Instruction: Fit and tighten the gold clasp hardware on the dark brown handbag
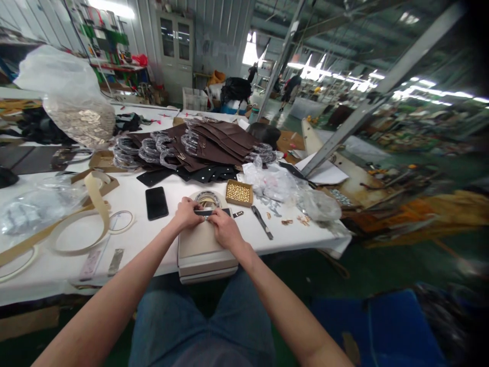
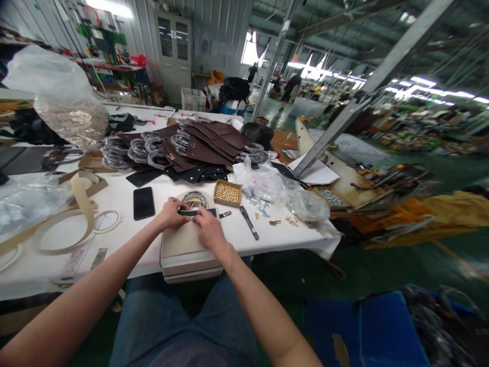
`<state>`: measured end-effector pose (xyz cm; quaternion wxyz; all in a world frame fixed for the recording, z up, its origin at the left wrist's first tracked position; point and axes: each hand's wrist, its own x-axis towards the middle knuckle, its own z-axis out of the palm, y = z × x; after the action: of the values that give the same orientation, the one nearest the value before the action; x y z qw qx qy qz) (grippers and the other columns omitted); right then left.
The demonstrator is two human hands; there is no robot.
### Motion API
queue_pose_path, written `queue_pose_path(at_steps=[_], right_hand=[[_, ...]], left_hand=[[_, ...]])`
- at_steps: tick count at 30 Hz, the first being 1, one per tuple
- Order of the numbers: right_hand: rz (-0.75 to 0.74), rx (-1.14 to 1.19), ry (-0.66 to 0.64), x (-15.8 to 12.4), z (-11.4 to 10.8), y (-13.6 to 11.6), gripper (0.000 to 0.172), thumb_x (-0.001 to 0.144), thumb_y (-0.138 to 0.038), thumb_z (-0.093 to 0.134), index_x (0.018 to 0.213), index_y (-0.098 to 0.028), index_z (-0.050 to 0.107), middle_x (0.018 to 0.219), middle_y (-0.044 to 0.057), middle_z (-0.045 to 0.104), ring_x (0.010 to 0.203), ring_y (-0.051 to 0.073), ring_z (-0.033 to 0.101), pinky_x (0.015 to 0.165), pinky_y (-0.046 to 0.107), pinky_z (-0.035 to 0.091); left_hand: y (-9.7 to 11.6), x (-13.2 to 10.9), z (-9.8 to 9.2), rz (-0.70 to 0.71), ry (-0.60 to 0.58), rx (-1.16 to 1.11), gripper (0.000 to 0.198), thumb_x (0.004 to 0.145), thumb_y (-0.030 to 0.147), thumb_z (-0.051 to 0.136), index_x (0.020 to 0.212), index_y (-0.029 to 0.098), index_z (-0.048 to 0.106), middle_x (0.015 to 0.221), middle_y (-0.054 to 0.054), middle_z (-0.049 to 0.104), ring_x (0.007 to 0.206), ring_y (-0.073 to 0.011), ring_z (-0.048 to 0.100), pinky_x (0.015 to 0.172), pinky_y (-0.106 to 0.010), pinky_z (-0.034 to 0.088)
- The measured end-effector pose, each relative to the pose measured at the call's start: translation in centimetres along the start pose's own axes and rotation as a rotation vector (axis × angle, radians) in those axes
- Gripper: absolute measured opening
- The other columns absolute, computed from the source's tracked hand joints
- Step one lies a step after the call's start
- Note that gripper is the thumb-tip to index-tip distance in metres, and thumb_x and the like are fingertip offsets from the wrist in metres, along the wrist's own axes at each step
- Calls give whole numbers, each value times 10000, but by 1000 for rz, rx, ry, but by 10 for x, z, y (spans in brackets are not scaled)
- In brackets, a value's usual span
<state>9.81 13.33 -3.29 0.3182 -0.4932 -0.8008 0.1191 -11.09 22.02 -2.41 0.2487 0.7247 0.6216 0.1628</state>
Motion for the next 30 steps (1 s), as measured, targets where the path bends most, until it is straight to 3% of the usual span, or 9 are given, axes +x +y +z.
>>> queue_pose_path(at_steps=[5, 8, 10, 13, 16, 18, 20, 24, 30], right_hand=[[17, 24, 6, 4, 2, -4, 318, 1087, -39, 549, 1133, -218, 808, 1203, 95, 701, 1101, 254, 680, 987, 355, 562], [-1, 98, 7, 4, -12, 4, 285, 1105, -112, 576, 1206, -235, 813, 1231, 94, 714, 1092, 249, 690, 985, 356, 576], [64, 91, 119, -2, -34, 20, 266, 1117, -200, 600, 1301, -239, 789, 1256, 102, 722, 1063, 254, 691, 969, 365, 582], [365, -172, 360, -17, -74, 61, 334, 1090, -332, 672, 1388, -200, 745, 1254, 151, 725, 1077, 306, 678, 990, 422, 558], [667, -456, 226, -31, -99, 106, 498, 980, -449, 834, 1365, -142, 757, 1257, 211, 719, 1135, 374, 683, 990, 459, 538], [721, -486, 58, -36, -103, 124, 411, 986, -483, 831, 1225, -150, 804, 1186, 197, 744, 1100, 366, 706, 951, 437, 535], [699, -478, -3, -39, -101, 131, 305, 1028, -470, 773, 1090, -174, 811, 1102, 164, 766, 1050, 343, 720, 921, 416, 531], [617, -410, 286, -46, -105, 121, 352, 1048, -511, 716, 1142, -172, 751, 1089, 159, 780, 988, 324, 722, 920, 426, 553], [270, 278, 773, -9, -112, 67, 443, 1079, -580, 747, 1239, -206, 570, 1204, 134, 752, 877, 238, 770, 866, 399, 646]], left_hand=[[15, 1, -2, -64, -50, 74, 448, 761, 438, 930, 1179, 314, 826, 1424, -110, 519, 1357, -368, 574, 1209, -458, 518], [25, 4, -4, -108, -86, 112, 500, 720, 378, 938, 1189, 269, 801, 1434, -139, 504, 1312, -379, 577, 1155, -496, 537], [29, 7, -4, -128, -96, 116, 512, 671, 327, 943, 1152, 251, 788, 1411, -149, 510, 1271, -384, 591, 1108, -497, 562], [31, 12, -6, -125, -117, 123, 520, 626, 320, 949, 1106, 242, 768, 1385, -155, 525, 1264, -399, 596, 1054, -476, 592], [30, 16, -7, -111, -139, 135, 547, 607, 346, 957, 1106, 236, 764, 1374, -164, 532, 1262, -416, 594, 1033, -488, 603], [29, 18, -7, -117, -154, 140, 548, 601, 345, 959, 1103, 235, 767, 1379, -168, 523, 1252, -418, 599, 1033, -500, 604], [27, 18, -5, -124, -158, 140, 522, 613, 333, 948, 1096, 239, 771, 1389, -169, 506, 1249, -416, 601, 1035, -506, 605], [24, 19, -2, -126, -151, 127, 480, 642, 305, 916, 1097, 247, 776, 1369, -165, 499, 1241, -412, 596, 1020, -511, 617], [23, 26, -4, -140, -199, 114, 481, 644, 318, 950, 1087, 230, 785, 1351, -146, 484, 1222, -395, 602, 1055, -482, 602]])
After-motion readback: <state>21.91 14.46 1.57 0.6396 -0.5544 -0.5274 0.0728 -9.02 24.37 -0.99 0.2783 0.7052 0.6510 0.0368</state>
